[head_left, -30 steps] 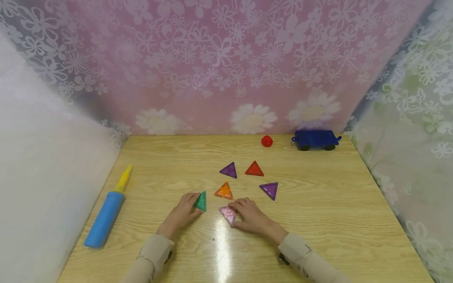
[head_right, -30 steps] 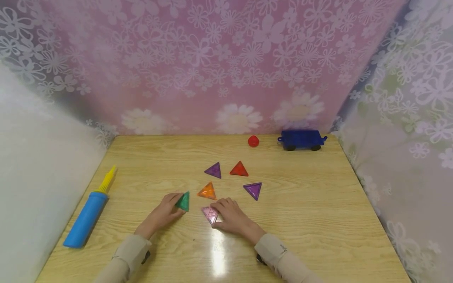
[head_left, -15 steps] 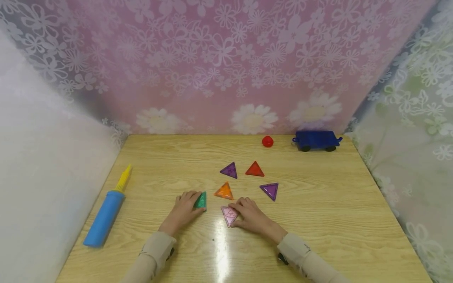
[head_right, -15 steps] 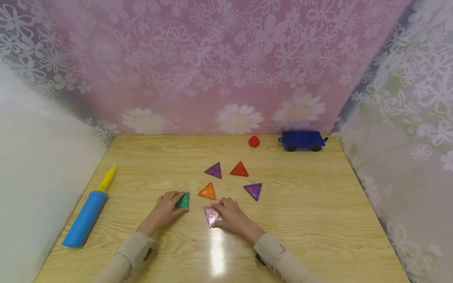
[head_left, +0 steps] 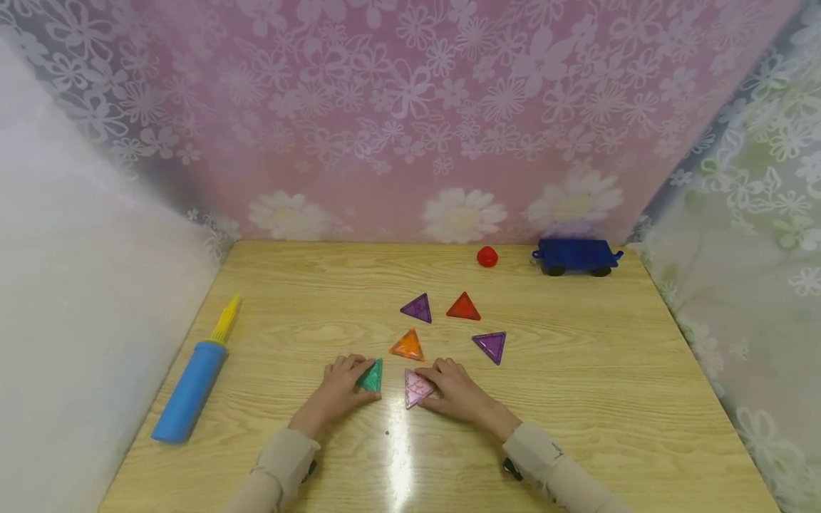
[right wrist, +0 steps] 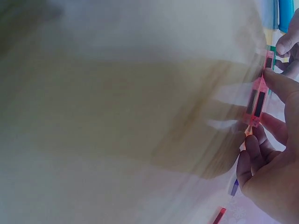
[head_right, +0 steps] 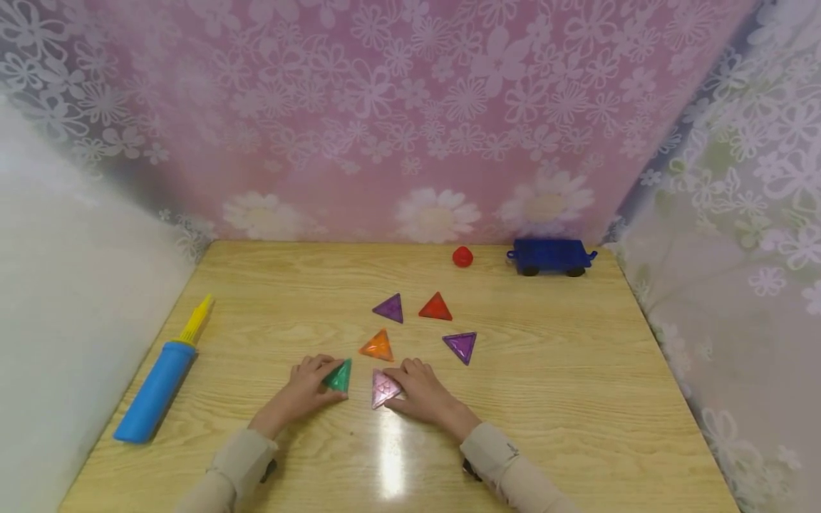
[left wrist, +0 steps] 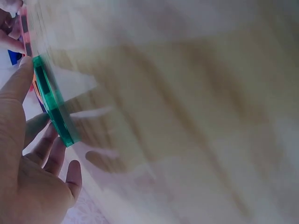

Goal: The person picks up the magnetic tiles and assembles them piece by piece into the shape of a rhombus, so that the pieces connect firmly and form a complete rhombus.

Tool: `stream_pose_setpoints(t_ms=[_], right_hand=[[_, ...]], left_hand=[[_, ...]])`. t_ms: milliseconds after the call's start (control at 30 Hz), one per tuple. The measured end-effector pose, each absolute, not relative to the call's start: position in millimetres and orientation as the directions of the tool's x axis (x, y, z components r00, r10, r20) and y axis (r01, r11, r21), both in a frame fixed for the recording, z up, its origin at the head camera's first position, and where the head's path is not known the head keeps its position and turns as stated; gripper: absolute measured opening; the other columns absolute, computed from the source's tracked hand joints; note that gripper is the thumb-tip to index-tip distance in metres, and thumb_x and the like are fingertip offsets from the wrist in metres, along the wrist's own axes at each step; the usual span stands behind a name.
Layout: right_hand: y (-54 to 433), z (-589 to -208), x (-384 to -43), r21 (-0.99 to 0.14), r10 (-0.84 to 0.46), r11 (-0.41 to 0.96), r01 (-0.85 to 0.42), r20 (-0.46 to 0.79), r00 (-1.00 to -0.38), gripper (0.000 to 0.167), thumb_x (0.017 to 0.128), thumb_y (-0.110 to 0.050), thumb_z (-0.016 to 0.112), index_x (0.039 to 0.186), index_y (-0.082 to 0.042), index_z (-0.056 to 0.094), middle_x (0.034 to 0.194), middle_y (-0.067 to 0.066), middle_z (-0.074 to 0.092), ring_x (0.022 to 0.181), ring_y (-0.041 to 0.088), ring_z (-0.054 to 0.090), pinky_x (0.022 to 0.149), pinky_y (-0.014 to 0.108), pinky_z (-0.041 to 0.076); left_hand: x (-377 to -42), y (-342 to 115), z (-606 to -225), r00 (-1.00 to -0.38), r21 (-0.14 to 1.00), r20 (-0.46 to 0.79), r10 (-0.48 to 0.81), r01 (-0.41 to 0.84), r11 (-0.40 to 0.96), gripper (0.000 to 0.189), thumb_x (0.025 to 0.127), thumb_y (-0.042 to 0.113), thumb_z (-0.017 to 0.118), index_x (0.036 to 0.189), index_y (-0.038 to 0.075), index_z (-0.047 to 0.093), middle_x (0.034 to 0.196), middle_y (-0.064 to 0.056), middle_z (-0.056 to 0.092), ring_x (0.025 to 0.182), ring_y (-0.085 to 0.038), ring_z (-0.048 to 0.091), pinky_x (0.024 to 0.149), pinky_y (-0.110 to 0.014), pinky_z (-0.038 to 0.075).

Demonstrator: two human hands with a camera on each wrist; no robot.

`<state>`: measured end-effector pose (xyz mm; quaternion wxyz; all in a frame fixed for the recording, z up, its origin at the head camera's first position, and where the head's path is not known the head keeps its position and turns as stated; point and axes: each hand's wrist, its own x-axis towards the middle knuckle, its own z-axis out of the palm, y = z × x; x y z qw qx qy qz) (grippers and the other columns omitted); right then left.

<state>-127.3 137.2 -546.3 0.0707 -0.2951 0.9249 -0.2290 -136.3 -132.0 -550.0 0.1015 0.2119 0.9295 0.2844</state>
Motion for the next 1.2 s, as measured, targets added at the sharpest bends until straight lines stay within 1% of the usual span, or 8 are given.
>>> stream_pose_setpoints(t_ms=[167,300,433,533,633,800,1067,1200], right_hand=[[135,-545,-128,-0.468,-0.588,0.713,-0.523,0.008,-0.809,0.052,0.086,-0.034,0.069,0.129,-0.008,0.058,0.099,0.000,0.052,0.090,0.015,0.043,0.080,0.033,0.037],[133,-544,-128,-0.472,-0.584,0.717,-0.513,-0.004,-0.812,0.052,0.085,-0.035,0.070,0.128,-0.008,0.058,0.101,0.001,0.055,0.092,0.016,0.045,0.082,0.035,0.038],[132,-543,-129,-0.472,-0.583,0.723,-0.505,-0.023,-0.812,0.052,0.085,-0.036,0.070,0.128,-0.009,0.059,0.103,0.001,0.056,0.094,0.017,0.046,0.083,0.036,0.039],[131,-543,-129,-0.473,-0.585,0.721,-0.506,-0.025,-0.810,0.052,0.085,-0.037,0.070,0.128,-0.009,0.059,0.103,0.000,0.056,0.093,0.016,0.046,0.083,0.035,0.038],[130,-543,-129,-0.480,-0.587,0.715,-0.509,-0.018,-0.809,0.051,0.085,-0.036,0.070,0.127,-0.009,0.060,0.102,0.000,0.056,0.092,0.015,0.045,0.081,0.034,0.037],[129,-543,-129,-0.483,-0.586,0.711,-0.511,-0.005,-0.810,0.050,0.085,-0.036,0.071,0.126,-0.009,0.061,0.100,-0.001,0.055,0.090,0.015,0.044,0.080,0.033,0.036],[130,-544,-130,-0.479,-0.590,0.707,-0.520,0.007,-0.808,0.051,0.084,-0.037,0.071,0.126,-0.010,0.061,0.099,-0.002,0.054,0.089,0.014,0.044,0.078,0.031,0.035],[130,-545,-130,-0.485,-0.590,0.704,-0.519,0.008,-0.807,0.051,0.084,-0.036,0.071,0.126,-0.010,0.061,0.098,-0.002,0.054,0.088,0.014,0.044,0.077,0.030,0.034]], left_hand=[[-130,-127,-550,-0.880,0.604,-0.078,0.469,0.332,0.724,0.069,0.083,0.042,0.071,0.139,0.008,0.048,0.130,-0.010,0.049,0.124,-0.035,0.039,0.104,-0.059,0.027],[-128,-122,-550,-0.861,0.607,-0.062,0.504,0.369,0.704,0.069,0.081,0.042,0.072,0.137,0.007,0.050,0.127,-0.009,0.051,0.119,-0.031,0.042,0.099,-0.053,0.032],[-126,-118,-551,-0.856,0.618,-0.086,0.510,0.355,0.701,0.069,0.082,0.044,0.070,0.137,0.008,0.050,0.127,-0.008,0.051,0.125,-0.037,0.040,0.105,-0.059,0.027],[-125,-114,-552,-0.859,0.613,-0.088,0.505,0.353,0.707,0.067,0.083,0.045,0.068,0.136,0.009,0.051,0.126,-0.006,0.052,0.125,-0.034,0.041,0.104,-0.056,0.029],[-124,-112,-554,-0.859,0.605,-0.074,0.507,0.365,0.707,0.066,0.083,0.045,0.068,0.136,0.009,0.051,0.124,-0.004,0.053,0.118,-0.027,0.044,0.096,-0.046,0.034],[-124,-109,-554,-0.859,0.595,-0.075,0.506,0.368,0.714,0.064,0.084,0.044,0.066,0.136,0.010,0.051,0.124,-0.003,0.053,0.114,-0.023,0.043,0.090,-0.039,0.033],[-123,-109,-552,-0.863,0.615,-0.102,0.495,0.336,0.713,0.064,0.085,0.044,0.065,0.137,0.010,0.050,0.126,-0.004,0.051,0.124,-0.032,0.041,0.098,-0.049,0.031],[-123,-109,-552,-0.860,0.603,-0.096,0.501,0.351,0.717,0.063,0.085,0.044,0.065,0.137,0.010,0.050,0.126,-0.004,0.051,0.122,-0.031,0.042,0.096,-0.046,0.033]])
